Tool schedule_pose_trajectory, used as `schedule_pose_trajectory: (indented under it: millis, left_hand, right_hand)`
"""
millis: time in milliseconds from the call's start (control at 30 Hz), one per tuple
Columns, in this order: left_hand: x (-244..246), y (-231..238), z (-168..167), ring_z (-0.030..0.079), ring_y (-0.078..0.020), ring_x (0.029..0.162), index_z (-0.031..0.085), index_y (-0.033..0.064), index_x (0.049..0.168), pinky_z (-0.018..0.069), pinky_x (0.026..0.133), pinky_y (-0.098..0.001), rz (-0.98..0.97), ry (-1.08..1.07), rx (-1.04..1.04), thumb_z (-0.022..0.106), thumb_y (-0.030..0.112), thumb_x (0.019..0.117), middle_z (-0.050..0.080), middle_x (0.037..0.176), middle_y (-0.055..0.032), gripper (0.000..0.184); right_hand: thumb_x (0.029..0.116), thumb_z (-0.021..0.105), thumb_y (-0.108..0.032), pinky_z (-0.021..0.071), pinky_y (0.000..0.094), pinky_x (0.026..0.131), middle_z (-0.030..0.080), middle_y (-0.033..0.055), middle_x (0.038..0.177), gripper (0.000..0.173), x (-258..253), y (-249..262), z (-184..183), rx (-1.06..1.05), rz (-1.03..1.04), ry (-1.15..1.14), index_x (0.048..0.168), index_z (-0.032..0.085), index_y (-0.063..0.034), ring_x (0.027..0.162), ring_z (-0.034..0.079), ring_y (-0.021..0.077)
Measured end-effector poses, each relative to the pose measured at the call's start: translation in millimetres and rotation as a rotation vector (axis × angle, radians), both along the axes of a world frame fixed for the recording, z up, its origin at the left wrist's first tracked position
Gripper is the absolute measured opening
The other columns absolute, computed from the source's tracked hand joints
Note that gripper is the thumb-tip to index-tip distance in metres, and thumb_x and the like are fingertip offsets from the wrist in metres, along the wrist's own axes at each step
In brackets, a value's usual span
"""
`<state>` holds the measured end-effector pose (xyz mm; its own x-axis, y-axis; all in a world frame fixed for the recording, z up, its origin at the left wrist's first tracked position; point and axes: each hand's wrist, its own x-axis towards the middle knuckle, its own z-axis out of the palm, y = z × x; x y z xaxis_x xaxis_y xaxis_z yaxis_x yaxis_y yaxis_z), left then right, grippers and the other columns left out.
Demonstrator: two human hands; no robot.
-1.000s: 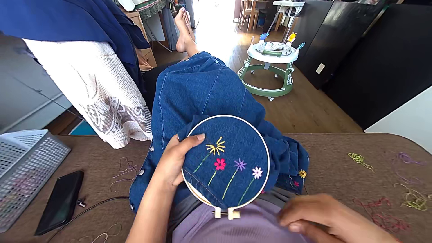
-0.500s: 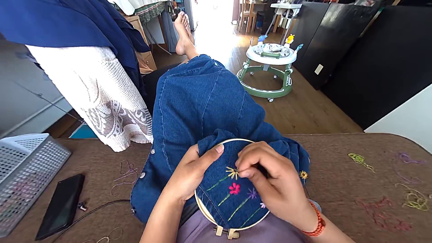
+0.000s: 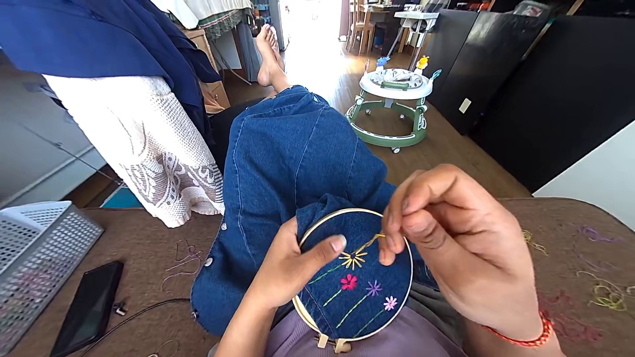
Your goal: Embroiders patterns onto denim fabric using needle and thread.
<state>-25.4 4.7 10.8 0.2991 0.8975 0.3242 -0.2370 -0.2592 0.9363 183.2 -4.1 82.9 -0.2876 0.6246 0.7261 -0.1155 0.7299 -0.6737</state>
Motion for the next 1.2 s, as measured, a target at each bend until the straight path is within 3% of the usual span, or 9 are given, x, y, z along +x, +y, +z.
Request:
schedule_pose_trajectory:
  millis: [67,200,333,600,700,800,867,1067,1200]
  left_hand:
    - [0.1,0.5,0.1,0.072,-0.0068,0.087,0.069,0.0147,0.113,0.0615,0.080,-0.0250,-0.001,0.062,0.080,0.082,0.026,0.0839,0.074,0.095,0.0023,0.034]
    - [8.1,-1.4,5.5,0.068,-0.0005,0.079,0.070,0.0219,0.095,0.0590,0.071,-0.0189,0.196,0.251,0.151,0.090,0.030,0.0730,0.070,0.083,0.0103,0.031]
    - [11.0,-0.7,5.2,0.071,-0.0034,0.075,0.072,0.0201,0.096,0.0613,0.067,-0.0225,0.337,0.367,0.107,0.086,0.032,0.0754,0.073,0.080,0.0077,0.027]
    - [8.4,0.7,5.5,0.073,-0.0080,0.076,0.076,0.0132,0.097,0.0626,0.069,-0.0249,0.226,0.251,-0.010,0.079,0.014,0.0807,0.076,0.084,0.0005,0.017]
    - [10.9,-0.8,4.3,0.072,-0.0075,0.075,0.075,0.0160,0.096,0.0622,0.068,-0.0244,0.235,0.283,0.009,0.086,0.028,0.0761,0.075,0.082,0.0024,0.026]
    - [15.0,-0.7,4.7,0.068,0.0020,0.069,0.073,0.0243,0.089,0.0584,0.061,-0.0197,0.429,0.486,0.090,0.086,0.047,0.0706,0.070,0.073,0.0126,0.032]
    - [15.4,-0.2,4.8,0.065,0.0045,0.065,0.071,0.0262,0.085,0.0560,0.057,-0.0190,0.499,0.566,0.106,0.083,0.046,0.0709,0.067,0.069,0.0150,0.027]
    - [8.8,-1.6,3.0,0.069,-0.0042,0.066,0.075,0.0171,0.088,0.0589,0.059,-0.0215,0.342,0.335,0.051,0.075,0.020,0.0845,0.072,0.073,0.0048,0.004]
    - [3.5,-2.5,3.4,0.073,-0.0098,0.073,0.076,0.0117,0.096,0.0623,0.068,-0.0259,0.175,0.126,-0.128,0.072,0.013,0.0886,0.075,0.083,-0.0029,0.009]
  right_hand:
    - [0.1060,0.053,-0.014,0.0606,0.0228,0.057,0.062,0.0001,0.083,0.006,-8.1,4.9,9.2,0.002,0.042,-0.057,0.105,0.056,-0.0089,0.065,0.064,0.0079]
    - [0.1028,0.052,-0.005,0.0574,0.0205,0.051,0.061,0.0009,0.076,0.004,-28.0,14.0,24.4,-0.037,0.126,-0.152,0.101,0.056,-0.0045,0.059,0.062,0.0072]
    - [0.1023,0.051,-0.001,0.0605,0.0239,0.055,0.063,0.0040,0.082,0.005,-37.1,28.4,29.1,-0.069,0.080,-0.165,0.101,0.057,-0.0026,0.065,0.066,0.0102]
    - [0.0970,0.060,-0.004,0.0589,0.0207,0.056,0.065,0.0004,0.085,0.006,-8.2,22.1,-6.3,-0.003,-0.215,-0.159,0.101,0.063,-0.0067,0.068,0.065,0.0083]
    - [0.0944,0.064,0.000,0.0616,0.0214,0.060,0.065,0.0015,0.089,0.009,-13.7,12.5,-10.8,-0.032,-0.123,-0.114,0.101,0.064,-0.0053,0.071,0.067,0.0087]
    - [0.0942,0.062,0.004,0.0619,0.0222,0.062,0.066,0.0035,0.085,0.010,-25.8,16.9,0.4,-0.085,0.000,-0.052,0.101,0.063,-0.0032,0.071,0.069,0.0100]
    - [0.0942,0.061,0.006,0.0620,0.0234,0.064,0.066,0.0050,0.084,0.011,-33.7,22.5,6.2,-0.098,0.035,-0.016,0.101,0.062,-0.0019,0.072,0.069,0.0110]
    - [0.0940,0.061,0.005,0.0617,0.0237,0.063,0.065,0.0055,0.092,0.011,-33.3,30.5,-5.4,-0.015,-0.160,-0.077,0.103,0.064,-0.0015,0.075,0.067,0.0114]
    - [0.0949,0.064,-0.007,0.0558,0.0175,0.061,0.062,-0.0029,0.094,0.014,-15.8,10.6,-33.8,0.064,-0.348,-0.159,0.106,0.072,-0.0094,0.075,0.062,0.0040]
